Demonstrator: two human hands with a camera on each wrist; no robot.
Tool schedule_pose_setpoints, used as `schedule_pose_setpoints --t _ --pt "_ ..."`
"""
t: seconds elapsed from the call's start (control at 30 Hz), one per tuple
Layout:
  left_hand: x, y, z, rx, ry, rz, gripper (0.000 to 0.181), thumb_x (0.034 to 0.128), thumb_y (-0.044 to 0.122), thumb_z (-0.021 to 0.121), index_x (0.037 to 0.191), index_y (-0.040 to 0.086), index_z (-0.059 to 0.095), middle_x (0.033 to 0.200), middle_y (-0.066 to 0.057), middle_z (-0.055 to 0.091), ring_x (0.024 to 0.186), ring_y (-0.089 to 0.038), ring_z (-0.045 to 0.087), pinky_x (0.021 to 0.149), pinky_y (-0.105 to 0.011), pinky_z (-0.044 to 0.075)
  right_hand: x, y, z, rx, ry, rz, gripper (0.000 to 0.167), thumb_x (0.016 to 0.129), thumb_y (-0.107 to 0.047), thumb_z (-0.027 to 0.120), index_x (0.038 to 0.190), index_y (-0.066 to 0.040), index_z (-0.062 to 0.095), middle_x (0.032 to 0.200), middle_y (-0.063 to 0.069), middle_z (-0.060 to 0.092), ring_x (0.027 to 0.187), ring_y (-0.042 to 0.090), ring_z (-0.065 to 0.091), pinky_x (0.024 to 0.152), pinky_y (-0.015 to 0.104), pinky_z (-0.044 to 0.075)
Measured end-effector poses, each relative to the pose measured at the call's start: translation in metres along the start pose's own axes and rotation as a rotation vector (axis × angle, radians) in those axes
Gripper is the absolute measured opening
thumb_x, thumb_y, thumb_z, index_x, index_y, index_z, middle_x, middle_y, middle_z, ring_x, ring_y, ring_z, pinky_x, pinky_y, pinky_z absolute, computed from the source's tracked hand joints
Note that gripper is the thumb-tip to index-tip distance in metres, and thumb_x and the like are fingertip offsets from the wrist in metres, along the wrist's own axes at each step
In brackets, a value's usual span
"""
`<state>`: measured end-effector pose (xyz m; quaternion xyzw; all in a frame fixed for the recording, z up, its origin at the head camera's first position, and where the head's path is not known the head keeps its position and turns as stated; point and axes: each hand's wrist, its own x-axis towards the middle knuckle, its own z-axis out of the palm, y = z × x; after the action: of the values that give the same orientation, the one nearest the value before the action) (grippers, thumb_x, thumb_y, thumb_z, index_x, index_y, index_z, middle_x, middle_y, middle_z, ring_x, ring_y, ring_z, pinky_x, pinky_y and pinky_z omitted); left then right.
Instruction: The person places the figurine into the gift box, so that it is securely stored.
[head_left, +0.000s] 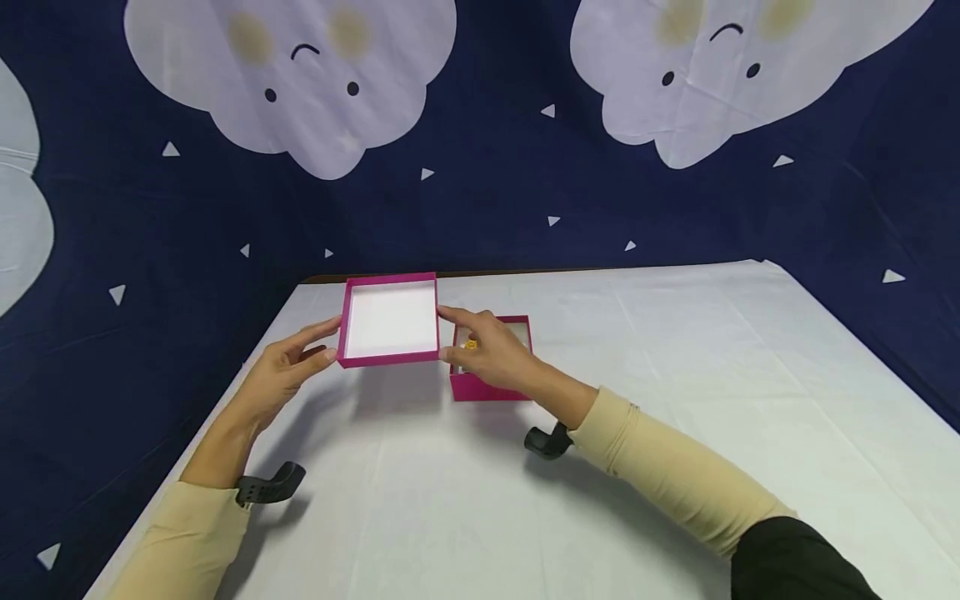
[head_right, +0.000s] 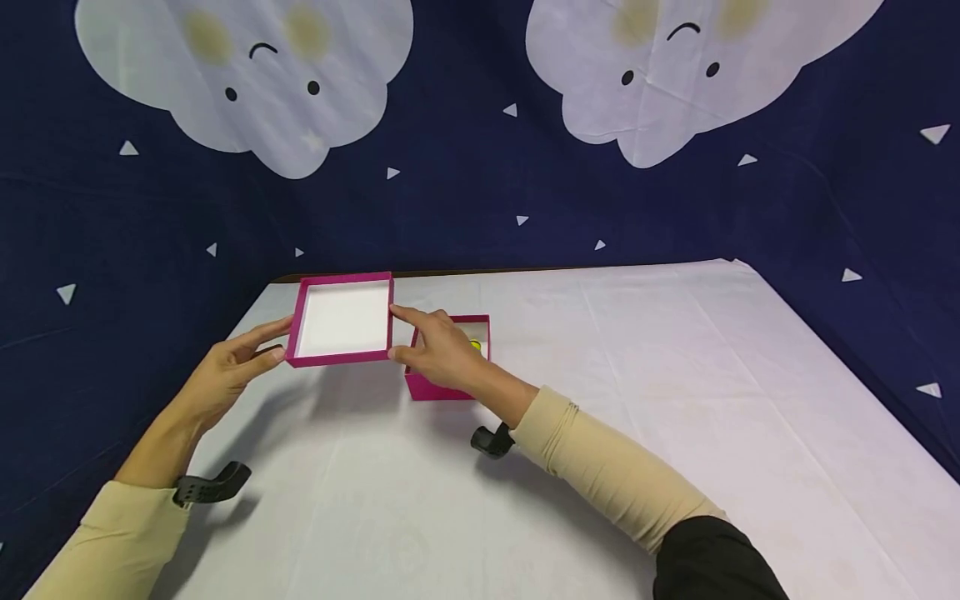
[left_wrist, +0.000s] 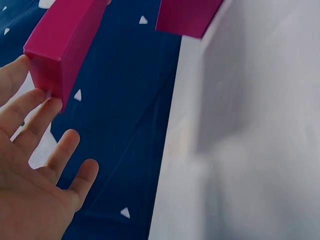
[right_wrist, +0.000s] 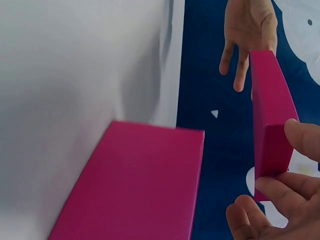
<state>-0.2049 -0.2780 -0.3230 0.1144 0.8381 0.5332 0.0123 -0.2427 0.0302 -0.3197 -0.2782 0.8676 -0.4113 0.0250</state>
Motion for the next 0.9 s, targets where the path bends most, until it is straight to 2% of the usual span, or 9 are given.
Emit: schedule_pose_setpoints --t 0.03,0.13,0.23,0.33,0.57,0.7,0.9 --pt "0.002 0.0 0.003 -0.006 0.0 0.01 0.054 0.0946 0.028 0.057 0.144 0.014 0.04 0.151 -0.014 0.033 0.122 -0.022 0.042 0.101 -0.03 0.042 -0.001 0.002 -0.002 0.007 0.003 0.009 0.063 0.087 -0.029 0.068 0.144 -0.027 0.04 0.136 0.007 0.05 0.114 0.034 0.052 0.091 0.041 0.048" --pt "0.008 0.001 0.01 0.003 0.011 0.049 0.054 0.093 0.027 0.06 0.142 0.013 0.043 0.146 -0.014 0.039 0.124 -0.022 0.039 0.092 -0.013 0.041 -0.005 0.009 -0.008 0.033 0.006 0.005 0.063 0.087 -0.027 0.068 0.144 -0.024 0.041 0.142 0.004 0.047 0.121 0.03 0.048 0.098 0.045 0.045" --pt "0.013 0.002 0.018 0.028 0.019 0.08 0.054 0.092 0.026 0.061 0.141 0.013 0.044 0.139 -0.014 0.045 0.121 -0.02 0.042 0.088 -0.01 0.041 -0.007 0.016 -0.013 0.049 0.018 -0.005 0.063 0.086 -0.024 0.068 0.143 -0.02 0.042 0.145 0.0 0.046 0.122 0.024 0.045 0.103 0.045 0.042" --pt "0.018 0.005 0.026 0.048 0.026 0.079 0.054 0.0912 0.027 0.062 0.141 0.016 0.045 0.134 -0.013 0.05 0.116 -0.02 0.046 0.087 -0.016 0.043 -0.009 0.022 -0.017 0.056 0.031 -0.005 0.064 0.085 -0.022 0.07 0.143 -0.018 0.043 0.145 0.0 0.046 0.123 0.024 0.044 0.104 0.047 0.041" --pt "0.029 0.013 0.042 0.046 0.054 0.111 0.052 0.0891 0.018 0.065 0.139 0.013 0.049 0.12 -0.018 0.057 0.119 -0.03 0.047 0.107 -0.045 0.034 -0.013 0.033 -0.028 0.078 0.063 -0.034 0.061 0.084 -0.015 0.068 0.141 -0.016 0.045 0.14 0.004 0.051 0.124 0.026 0.047 0.101 0.048 0.042" --pt "0.035 0.017 0.05 0.055 0.07 0.113 0.052 0.0884 0.015 0.066 0.138 0.014 0.05 0.114 -0.018 0.059 0.119 -0.028 0.049 0.107 -0.048 0.034 -0.014 0.039 -0.034 0.093 0.083 -0.043 0.059 0.084 -0.01 0.066 0.14 -0.015 0.047 0.134 0.005 0.055 0.121 0.028 0.051 0.098 0.047 0.044" --pt "0.04 0.023 0.059 0.082 0.086 0.112 0.052 0.0889 0.017 0.065 0.138 0.018 0.049 0.115 -0.015 0.062 0.123 -0.026 0.046 0.111 -0.049 0.03 -0.016 0.045 -0.041 0.199 0.123 -0.032 0.054 0.086 -0.008 0.063 0.138 -0.014 0.049 0.136 0.007 0.055 0.12 0.027 0.055 0.099 0.044 0.045"
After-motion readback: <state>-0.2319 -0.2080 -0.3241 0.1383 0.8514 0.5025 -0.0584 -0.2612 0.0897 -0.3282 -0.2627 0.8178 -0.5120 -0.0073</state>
